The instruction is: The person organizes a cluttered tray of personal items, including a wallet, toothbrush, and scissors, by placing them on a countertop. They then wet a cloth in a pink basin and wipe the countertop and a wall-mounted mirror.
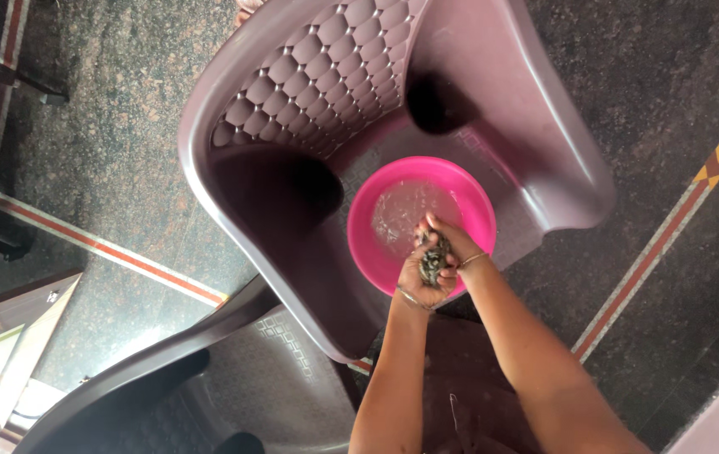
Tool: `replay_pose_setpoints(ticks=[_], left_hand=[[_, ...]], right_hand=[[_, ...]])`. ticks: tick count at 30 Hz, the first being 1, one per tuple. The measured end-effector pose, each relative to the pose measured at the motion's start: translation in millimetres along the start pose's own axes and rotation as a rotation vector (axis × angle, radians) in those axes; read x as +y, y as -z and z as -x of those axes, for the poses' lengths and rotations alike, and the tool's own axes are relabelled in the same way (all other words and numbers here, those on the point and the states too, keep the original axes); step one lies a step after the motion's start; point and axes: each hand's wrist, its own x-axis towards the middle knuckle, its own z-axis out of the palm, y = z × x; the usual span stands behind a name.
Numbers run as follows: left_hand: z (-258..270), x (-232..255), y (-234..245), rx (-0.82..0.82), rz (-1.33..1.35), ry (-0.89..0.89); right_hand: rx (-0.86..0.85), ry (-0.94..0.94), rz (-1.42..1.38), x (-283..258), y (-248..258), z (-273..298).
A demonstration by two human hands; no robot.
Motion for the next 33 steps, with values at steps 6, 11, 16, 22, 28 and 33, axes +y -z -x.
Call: replay_pose_setpoints(ticks=[6, 11, 16, 22, 28, 33], left_hand=[[-56.6, 21.7, 64.1, 0.221, -0.422, 0.04], [-69.6, 22.2, 49.3, 0.631, -1.146, -0.275], [-39.8, 1.1, -1.2, 0.899, -1.29, -0.417], [1.5, 1.4, -2.1, 0.252, -0.408, -0.114], [28.0, -32.2, -33.4, -0.312, -0.085, 0.046], [21.7, -22.4, -20.7, -0.168, -0.227, 0.109]], right_hand=[[0.139, -0.078, 0.801, -22.4, 16.6, -48.6], [0.257, -0.18, 1.423, -29.5, -9.7, -63.8], [0.415, -0.111, 1.57, -26.3, -39.7, -50.3], [-0.083, -0.137, 0.513, -66.3, -52.4, 10.0], [-0.242, -0.057, -0.086, -59.6, -77.6, 50.8], [-0.374, -0.132, 0.241, -67.3, -48.7, 27.7]])
